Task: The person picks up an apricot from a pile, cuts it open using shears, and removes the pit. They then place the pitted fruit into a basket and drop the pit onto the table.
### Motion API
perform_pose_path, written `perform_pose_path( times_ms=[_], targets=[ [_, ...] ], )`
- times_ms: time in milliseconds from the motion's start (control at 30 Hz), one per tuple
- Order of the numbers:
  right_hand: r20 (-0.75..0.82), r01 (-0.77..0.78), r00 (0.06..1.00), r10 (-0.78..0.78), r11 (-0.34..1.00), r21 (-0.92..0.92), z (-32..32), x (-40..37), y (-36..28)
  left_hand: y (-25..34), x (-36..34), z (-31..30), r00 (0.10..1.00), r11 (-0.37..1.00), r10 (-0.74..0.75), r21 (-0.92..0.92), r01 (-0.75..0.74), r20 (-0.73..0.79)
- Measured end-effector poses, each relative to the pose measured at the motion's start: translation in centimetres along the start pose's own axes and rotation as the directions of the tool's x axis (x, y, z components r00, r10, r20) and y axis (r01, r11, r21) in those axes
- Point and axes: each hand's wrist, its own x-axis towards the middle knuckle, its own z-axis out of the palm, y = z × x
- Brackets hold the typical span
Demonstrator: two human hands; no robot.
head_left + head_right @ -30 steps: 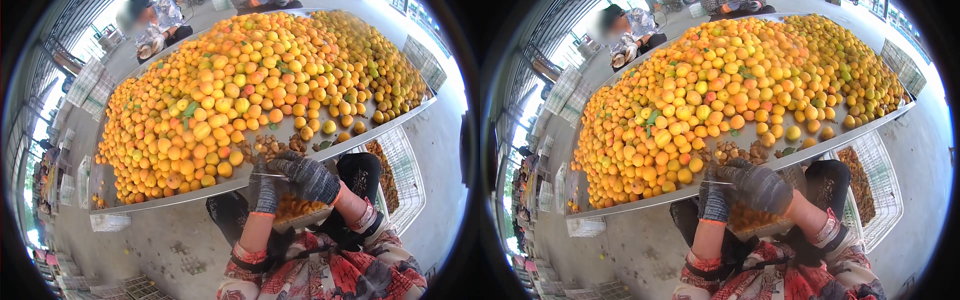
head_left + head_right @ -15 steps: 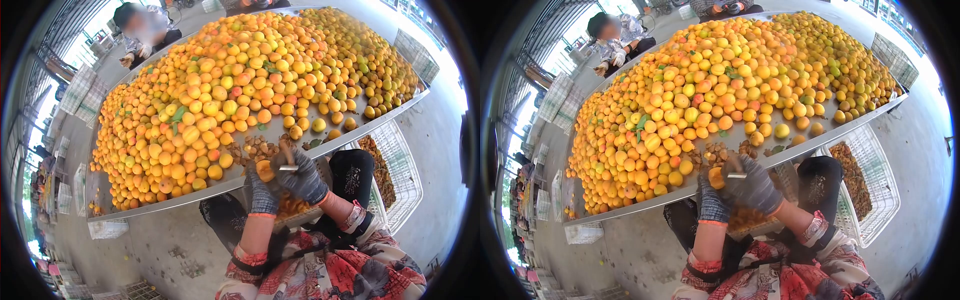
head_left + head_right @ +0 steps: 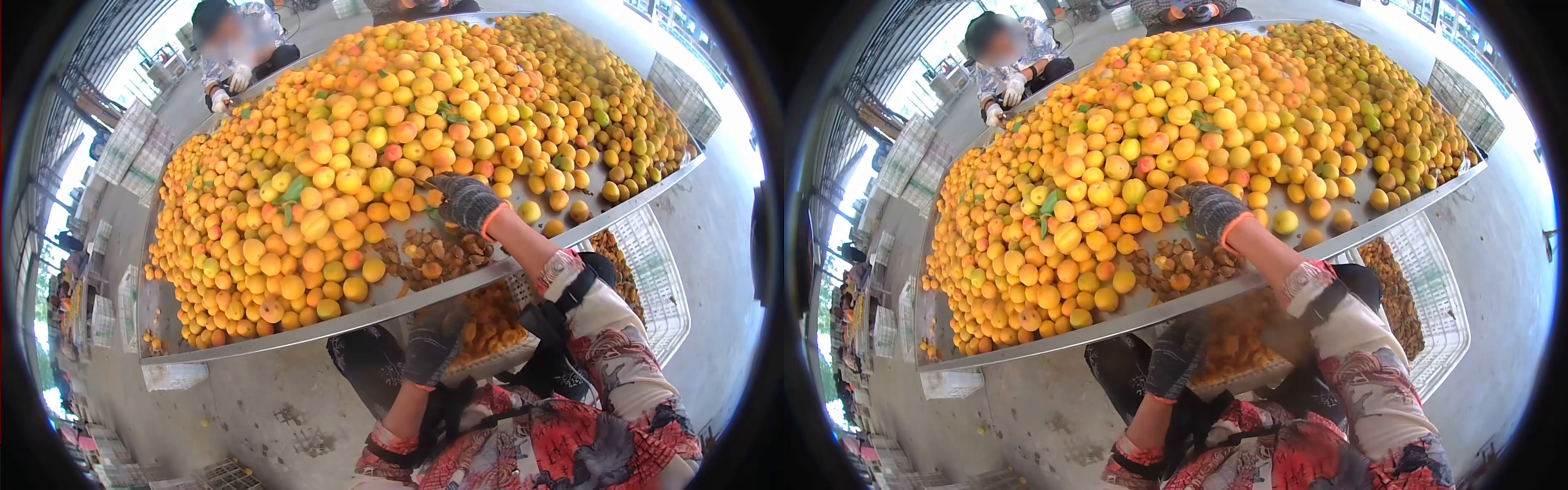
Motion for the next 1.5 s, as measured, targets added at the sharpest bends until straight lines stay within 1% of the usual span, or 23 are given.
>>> perform_pose_path(
  times_ms=[100, 167, 200, 267, 333, 400, 467, 600, 700, 767, 867, 1000, 1067, 1133, 1200, 1233, 1267, 1333, 1367, 1400, 1433, 1467, 1500],
  targets=[
    [0.194, -0.086, 0.976, 0.1, 0.993, -0.077, -0.1, 0.8, -0.3, 0.0, 0.7, -0.5, 0.983, 0.914, -0.149, -0.364, 0.179, 0.109],
    [0.256, -0.134, 0.956, 0.143, 0.99, -0.052, -1.7, 1.1, -1.3, 0.5, 1.4, -1.1, 0.99, 0.967, 0.134, -0.216, -0.138, -0.032],
    [0.317, -0.186, 0.93, 0.186, 0.982, -0.032, -1.8, 1.1, -1.6, 0.7, 1.4, -1.3, 0.991, 0.967, 0.127, -0.218, -0.131, -0.033],
    [0.25, -0.215, 0.95, 0.185, 0.972, 0.096, -1.7, 0.3, -1.0, 1.1, 1.8, -1.8, 0.975, 0.666, -0.197, -0.744, 0.056, -0.103],
    [0.222, -0.107, 0.975, 0.01, 0.897, 0.428, -4.3, -1.5, -2.6, 2.9, 3.3, -3.1, 0.939, 0.675, -0.287, -0.736, 0.06, -0.187],
    [0.245, -0.12, 0.969, 0.002, 0.877, 0.466, -6.7, -3.5, -5.1, 5.0, 4.5, -4.3, 0.891, 0.689, -0.367, -0.722, 0.066, -0.269],
    [0.428, -0.345, 0.904, 0.016, 0.621, 0.704, -8.0, -5.4, -7.0, 6.8, 5.1, -4.7, 0.87, 0.734, -0.319, -0.679, -0.025, -0.376],
    [0.411, -0.368, 0.91, 0.048, 0.55, 0.75, -7.6, -8.1, -8.1, 4.1, 5.0, -3.8, 0.906, 0.649, -0.356, -0.758, 0.064, -0.228],
    [0.405, -0.404, 0.908, 0.107, 0.479, 0.78, -7.1, -9.0, -8.8, 3.8, 4.4, -3.8, 0.891, 0.502, -0.374, -0.864, -0.037, -0.256],
    [0.331, -0.343, 0.935, 0.13, 0.571, 0.746, -7.5, -9.1, -8.8, 4.5, 4.3, -4.4, 0.881, -0.037, -0.451, -0.984, -0.175, -0.14],
    [0.153, -0.15, 0.986, 0.063, 0.727, 0.67, -7.8, -10.5, -6.9, 4.1, 3.9, -5.0, 0.897, -0.159, -0.42, -0.962, -0.223, -0.138],
    [0.176, -0.285, 0.957, 0.23, 0.637, 0.717, -9.4, -12.6, -7.8, 6.2, 3.8, -5.7, 0.863, -0.131, -0.487, -0.965, -0.225, -0.136],
    [0.288, -0.348, 0.935, 0.206, 0.386, 0.854, -9.4, -13.5, -7.4, 6.2, 3.9, -5.6, 0.909, -0.114, -0.397, -0.975, -0.189, -0.13],
    [0.236, -0.297, 0.953, 0.188, 0.453, 0.841, -8.7, -14.4, -8.0, 6.2, 3.9, -5.3, 0.897, -0.096, -0.418, -0.975, -0.199, -0.142],
    [-0.113, 0.086, 0.992, 0.058, 0.343, 0.935, -6.6, -15.3, -7.8, 5.7, 3.9, -4.9, 0.884, -0.075, -0.441, -0.976, -0.206, -0.152],
    [-0.046, 0.036, 0.998, 0.048, 0.191, 0.981, -6.4, -15.6, -7.7, 4.9, 4.0, -4.5, 0.888, -0.15, -0.434, -0.961, -0.234, -0.149],
    [-0.047, 0.037, 0.998, 0.052, 0.191, 0.981, -6.4, -15.8, -7.8, 4.6, 4.1, -4.4, 0.893, -0.224, -0.425, -0.939, -0.26, -0.145],
    [-0.177, 0.21, 0.976, -0.127, 0.763, 0.611, -6.2, -16.2, -8.5, 4.5, 4.2, -4.1, 0.908, -0.229, -0.396, -0.942, -0.246, -0.141],
    [0.091, -0.164, 0.978, 0.188, 0.42, 0.892, -7.2, -15.9, -10.5, 4.8, 4.3, -4.1, 0.918, -0.233, -0.369, -0.942, -0.24, -0.143],
    [0.088, -0.163, 0.977, 0.193, 0.42, 0.893, -7.0, -15.9, -10.5, 5.2, 4.4, -4.1, 0.92, -0.234, -0.366, -0.944, -0.235, -0.138],
    [-0.201, 0.142, 0.979, -0.043, 0.848, 0.51, -6.8, -15.7, -10.3, 6.0, 4.5, -4.2, 0.92, -0.194, -0.367, -0.955, -0.224, -0.141],
    [-0.298, 0.375, 0.873, -0.385, 0.922, -0.093, -6.3, -15.6, -10.2, 6.7, 4.6, -4.2, 0.919, -0.153, -0.367, -0.965, -0.214, -0.146],
    [-0.041, -0.001, 0.998, 0.041, 0.728, 0.685, -5.3, -15.8, -10.4, 7.1, 4.7, -4.2, 0.92, -0.152, -0.365, -0.966, -0.211, -0.144]
  ],
)
